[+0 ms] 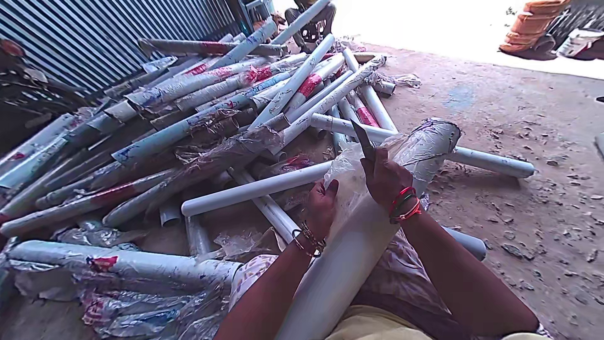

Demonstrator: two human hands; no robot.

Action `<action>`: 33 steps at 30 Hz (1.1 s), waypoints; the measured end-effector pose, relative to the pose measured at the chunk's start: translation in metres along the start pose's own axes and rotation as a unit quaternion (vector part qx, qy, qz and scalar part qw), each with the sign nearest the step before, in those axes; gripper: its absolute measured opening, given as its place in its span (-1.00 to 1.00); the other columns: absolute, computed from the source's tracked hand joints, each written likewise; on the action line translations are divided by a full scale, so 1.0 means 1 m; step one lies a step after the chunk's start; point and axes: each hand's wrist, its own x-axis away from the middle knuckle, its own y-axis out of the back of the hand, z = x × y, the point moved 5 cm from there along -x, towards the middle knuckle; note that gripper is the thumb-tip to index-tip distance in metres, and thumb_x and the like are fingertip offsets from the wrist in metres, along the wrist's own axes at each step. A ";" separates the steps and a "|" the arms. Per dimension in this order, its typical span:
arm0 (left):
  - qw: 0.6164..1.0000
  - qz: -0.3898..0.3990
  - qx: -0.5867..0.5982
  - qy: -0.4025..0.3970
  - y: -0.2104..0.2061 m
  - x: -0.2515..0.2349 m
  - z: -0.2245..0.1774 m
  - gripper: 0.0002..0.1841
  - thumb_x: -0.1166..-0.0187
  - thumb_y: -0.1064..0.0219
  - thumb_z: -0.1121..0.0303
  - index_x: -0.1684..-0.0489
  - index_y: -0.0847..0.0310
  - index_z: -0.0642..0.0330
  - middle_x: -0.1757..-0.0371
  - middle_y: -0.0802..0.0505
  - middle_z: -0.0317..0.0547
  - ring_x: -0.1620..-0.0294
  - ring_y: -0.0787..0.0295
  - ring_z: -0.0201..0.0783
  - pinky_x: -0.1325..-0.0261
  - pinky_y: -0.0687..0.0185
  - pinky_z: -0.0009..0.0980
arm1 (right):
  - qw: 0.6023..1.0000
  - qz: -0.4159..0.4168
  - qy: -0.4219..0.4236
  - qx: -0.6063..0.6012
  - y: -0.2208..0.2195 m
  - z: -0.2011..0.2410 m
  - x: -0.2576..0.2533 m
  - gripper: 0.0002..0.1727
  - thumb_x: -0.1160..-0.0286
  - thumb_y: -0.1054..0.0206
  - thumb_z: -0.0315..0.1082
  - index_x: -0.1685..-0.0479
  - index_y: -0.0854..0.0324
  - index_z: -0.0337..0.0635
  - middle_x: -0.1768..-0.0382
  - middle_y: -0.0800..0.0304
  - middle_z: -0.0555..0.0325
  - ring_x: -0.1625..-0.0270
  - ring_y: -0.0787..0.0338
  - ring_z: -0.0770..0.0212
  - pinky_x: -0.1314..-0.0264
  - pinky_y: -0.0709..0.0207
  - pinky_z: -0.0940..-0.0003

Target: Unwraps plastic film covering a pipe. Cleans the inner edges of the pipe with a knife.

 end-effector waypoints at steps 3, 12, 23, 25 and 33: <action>0.993 0.058 -0.012 -0.105 -0.026 0.007 -0.042 -0.85 -0.78 -0.08 0.51 -0.05 -0.56 0.35 0.34 -0.79 -0.33 0.28 -0.77 -0.62 0.06 -0.73 -0.60 | 0.960 -0.267 0.068 -0.039 0.027 -0.019 0.003 -0.52 -0.72 -0.12 -0.14 -0.11 -0.50 -0.53 0.61 -0.67 -0.18 0.54 -0.77 -0.29 0.54 -0.51 -0.17; 0.940 0.222 -0.184 -0.183 -0.127 0.018 -0.026 -0.72 -0.72 -0.21 0.39 -0.03 -0.61 0.55 0.32 -0.78 -0.02 0.24 -0.72 -0.38 0.03 -0.61 -0.35 | 0.795 -0.377 -0.081 -0.469 0.035 -0.137 0.000 -0.66 -0.89 0.15 -0.22 -0.21 -0.27 -0.37 0.32 -0.45 0.30 0.39 -0.60 0.58 0.17 -0.61 0.57; 0.983 0.012 0.102 -0.150 -0.075 -0.006 -0.018 -0.80 -0.81 0.12 0.56 -0.06 -0.44 0.30 0.38 -0.79 -0.53 0.31 -0.77 -0.73 0.09 -0.74 -0.70 | 0.934 -0.172 0.068 -0.305 0.009 -0.092 -0.056 -0.52 -0.81 0.13 -0.10 -0.02 -0.58 -0.32 0.39 -0.67 0.10 0.24 -0.66 0.16 -0.05 -0.47 0.04; 0.990 0.018 0.052 -0.127 -0.059 -0.017 -0.029 -0.82 -0.82 0.07 0.56 -0.04 -0.47 0.33 0.37 -0.77 -0.48 0.32 -0.75 -0.72 0.12 -0.72 -0.71 | 0.978 -0.117 0.061 -0.160 0.003 -0.091 -0.068 -0.51 -0.86 0.02 -0.10 -0.08 -0.61 -0.41 0.35 -0.76 -0.20 0.06 -0.80 -0.24 -0.28 -0.43 -0.32; 0.828 0.037 -0.559 0.019 0.006 -0.058 -0.042 -0.19 -0.61 -0.40 -0.11 -0.60 -0.37 0.44 -0.27 -0.75 0.43 -0.38 -0.64 0.33 -0.49 -0.38 0.27 | 0.957 -0.257 0.107 -0.088 -0.005 -0.096 -0.049 -0.61 -0.68 -0.23 -0.18 0.06 -0.67 -0.44 0.56 -0.76 -0.12 0.33 -0.83 -0.21 -0.15 -0.47 -0.32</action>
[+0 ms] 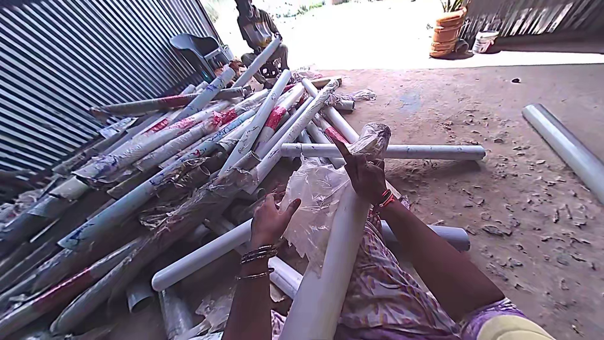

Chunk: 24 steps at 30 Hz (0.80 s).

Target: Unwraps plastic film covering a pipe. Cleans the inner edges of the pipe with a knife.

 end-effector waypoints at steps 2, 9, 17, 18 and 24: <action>0.997 -0.041 -0.046 -0.036 0.012 0.018 -0.023 -0.05 -0.56 -0.43 -0.13 -0.75 -0.20 0.46 -0.50 -0.58 0.53 -0.66 -0.33 0.45 -0.65 -0.14 0.33 | 1.000 -0.012 -0.005 0.001 0.001 -0.001 0.001 -0.59 -0.67 -0.21 -0.15 0.10 -0.67 -0.44 0.60 -0.74 -0.10 0.36 -0.83 -0.20 -0.10 -0.50 -0.31; 0.854 -0.373 -0.035 -0.360 0.034 0.076 -0.105 -0.36 -0.36 -0.32 0.23 -0.49 -0.54 0.38 -0.63 -0.52 0.41 -0.74 -0.24 0.44 -0.62 -0.18 0.31 | 0.999 -0.022 -0.024 0.014 0.010 -0.004 -0.002 -0.55 -0.70 -0.16 -0.12 0.15 -0.67 -0.44 0.63 -0.72 -0.08 0.40 -0.82 -0.17 -0.04 -0.51 -0.28; 0.953 0.108 -0.042 -0.281 -0.086 -0.001 -0.115 -0.40 -0.88 0.00 0.15 -0.80 -0.20 0.34 -0.60 -0.63 0.20 -0.77 -0.32 0.15 -0.81 0.17 0.26 | 0.997 -0.042 -0.034 0.052 0.031 -0.014 -0.001 -0.54 -0.72 -0.10 -0.14 0.18 -0.65 -0.45 0.69 -0.67 -0.06 0.47 -0.80 -0.15 0.04 -0.54 -0.22; 0.952 0.146 -0.033 -0.266 -0.095 -0.005 -0.111 -0.40 -0.89 0.04 0.13 -0.80 -0.22 0.34 -0.47 -0.72 0.26 -0.63 -0.50 0.17 -0.77 0.02 0.24 | 0.998 -0.027 -0.038 0.044 0.034 -0.017 -0.002 -0.54 -0.73 -0.09 -0.12 0.15 -0.64 -0.44 0.67 -0.68 -0.06 0.44 -0.81 -0.15 0.00 -0.53 -0.23; 0.971 0.075 0.036 -0.223 -0.099 0.004 -0.107 -0.62 -0.85 -0.12 0.22 -0.17 -0.74 0.36 0.02 -0.84 0.23 -0.10 -0.78 0.12 -0.31 -0.55 0.07 | 0.989 0.041 -0.091 -0.109 0.047 -0.024 -0.007 -0.63 -0.69 -0.24 -0.19 -0.06 -0.66 -0.40 0.46 -0.71 -0.06 0.36 -0.73 -0.04 0.19 -0.54 -0.13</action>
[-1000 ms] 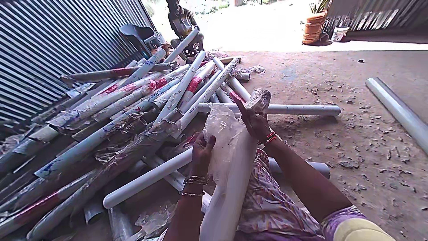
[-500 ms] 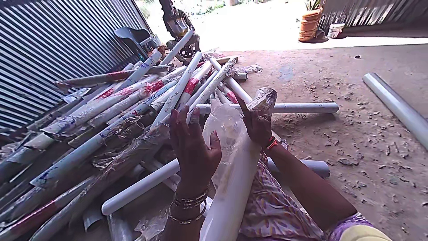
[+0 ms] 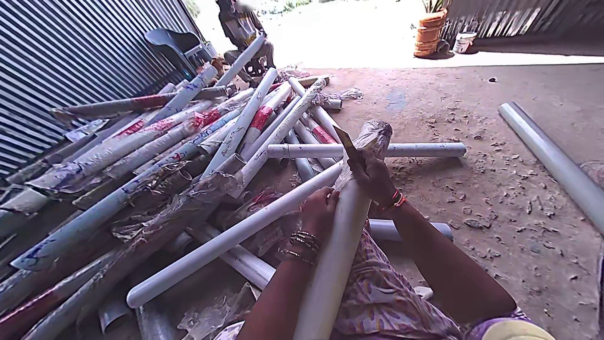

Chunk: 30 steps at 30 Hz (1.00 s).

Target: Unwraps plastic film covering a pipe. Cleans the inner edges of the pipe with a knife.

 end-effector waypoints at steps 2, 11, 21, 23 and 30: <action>0.994 -0.102 0.010 -0.050 0.000 0.008 -0.002 -0.69 -0.73 -0.25 0.29 -0.01 -0.83 0.38 -0.05 -0.78 0.32 -0.20 -0.69 0.25 -0.34 -0.45 0.18 | 1.000 0.010 -0.002 0.013 0.011 0.005 0.009 -0.64 -0.68 -0.27 -0.20 -0.07 -0.71 -0.39 0.32 -0.77 -0.12 0.28 -0.75 -0.05 0.18 -0.56 -0.11; 0.996 -0.072 0.043 -0.009 0.003 0.021 -0.008 -0.61 -0.83 -0.14 0.26 0.03 -0.76 0.48 -0.01 -0.82 0.27 -0.22 -0.74 0.16 -0.42 -0.44 0.11 | 0.972 0.103 -0.017 0.209 0.041 0.024 0.075 -0.54 -0.69 -0.16 -0.24 -0.41 -0.59 -0.38 0.02 -0.86 -0.31 0.08 -0.89 -0.34 0.14 -0.65 -0.30; 0.962 -0.176 0.199 0.064 0.000 0.025 -0.009 -0.63 -0.88 0.00 0.35 0.23 -0.60 0.48 0.35 -0.68 0.07 0.21 -0.65 -0.10 -0.01 -0.53 -0.14 | 0.940 0.078 0.056 0.327 0.030 0.053 0.079 -0.66 -0.50 -0.32 -0.22 0.01 -0.83 -0.29 0.51 -0.81 -0.14 0.45 -0.86 -0.21 0.48 -0.59 -0.12; 0.933 -0.252 0.242 0.082 0.005 0.028 0.000 -0.64 -0.87 0.00 0.38 0.21 -0.60 0.52 0.39 -0.68 0.07 0.26 -0.66 -0.15 0.03 -0.55 -0.20 | 0.940 0.073 0.099 0.319 0.030 0.059 0.091 -0.66 -0.40 -0.31 -0.19 0.12 -0.85 -0.27 0.64 -0.73 -0.05 0.58 -0.80 -0.12 0.62 -0.52 -0.04; 0.861 -0.378 0.340 -0.021 0.007 0.031 0.004 -0.72 -0.78 -0.04 0.45 0.30 -0.56 0.46 0.45 -0.60 -0.23 0.34 -0.53 -0.61 0.13 -0.45 -0.64 | 0.958 0.062 0.033 0.278 0.014 0.066 0.059 -0.62 -0.61 -0.24 -0.21 -0.16 -0.76 -0.29 0.42 -0.85 -0.15 0.35 -0.88 -0.22 0.38 -0.61 -0.14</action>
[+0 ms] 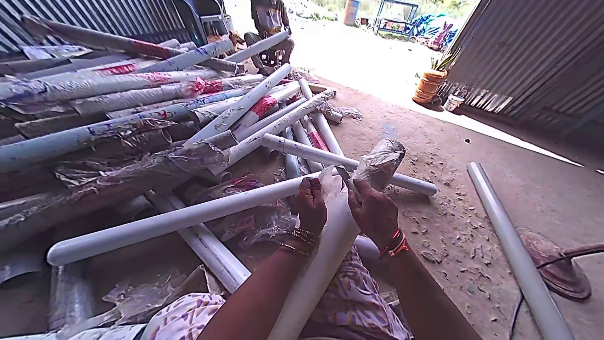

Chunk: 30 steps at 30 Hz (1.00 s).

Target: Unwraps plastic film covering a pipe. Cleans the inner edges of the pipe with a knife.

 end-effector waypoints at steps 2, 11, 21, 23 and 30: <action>1.000 0.008 -0.013 -0.024 0.002 0.001 -0.001 -0.72 -0.75 -0.04 0.47 0.28 -0.60 0.47 0.44 -0.63 -0.19 0.34 -0.54 -0.54 0.13 -0.47 -0.58 | 0.998 0.054 -0.038 -0.016 -0.012 0.010 -0.025 -0.62 -0.71 -0.19 -0.20 -0.27 -0.70 -0.25 0.29 -0.87 -0.18 0.17 -0.89 -0.24 0.16 -0.60 -0.19; 0.921 0.208 -0.294 -0.150 0.030 -0.018 -0.014 -0.73 -0.75 -0.17 0.47 0.25 -0.66 0.55 0.28 -0.78 0.30 0.24 -0.84 0.22 0.16 -0.71 0.09 | 0.973 0.207 -0.071 0.069 -0.054 0.021 -0.050 -0.59 -0.78 -0.12 -0.14 -0.36 -0.62 -0.21 0.03 -0.84 -0.23 -0.11 -0.85 -0.22 -0.09 -0.59 -0.17; 0.867 -0.001 -0.490 0.092 0.163 -0.074 0.034 -0.59 -0.92 0.05 0.33 -0.14 -0.57 0.60 -0.11 -0.75 0.60 -0.19 -0.74 0.52 -0.21 -0.55 0.38 | 0.971 0.215 -0.075 0.076 -0.054 0.015 -0.048 -0.65 -0.75 -0.17 -0.17 -0.26 -0.63 -0.20 0.03 -0.84 -0.21 -0.11 -0.85 -0.21 -0.07 -0.58 -0.16; 0.851 -0.100 -0.488 0.168 0.224 -0.085 0.055 -0.50 -0.95 0.12 0.23 -0.27 -0.53 0.61 -0.23 -0.72 0.64 -0.36 -0.66 0.52 -0.39 -0.45 0.37 | 0.986 0.142 -0.059 0.057 -0.050 0.005 -0.043 -0.65 -0.69 -0.23 -0.18 -0.22 -0.68 -0.23 0.14 -0.86 -0.24 0.02 -0.88 -0.26 0.05 -0.59 -0.21; 0.858 -0.143 -0.415 0.265 0.244 -0.069 0.097 -0.37 -0.96 0.28 0.08 -0.45 -0.48 0.54 -0.38 -0.62 0.66 -0.49 -0.53 0.54 -0.44 -0.35 0.42 | 0.997 0.065 -0.029 0.010 -0.046 0.003 -0.036 -0.62 -0.63 -0.29 -0.23 -0.26 -0.70 -0.29 0.25 -0.85 -0.33 0.19 -0.85 -0.40 0.22 -0.54 -0.37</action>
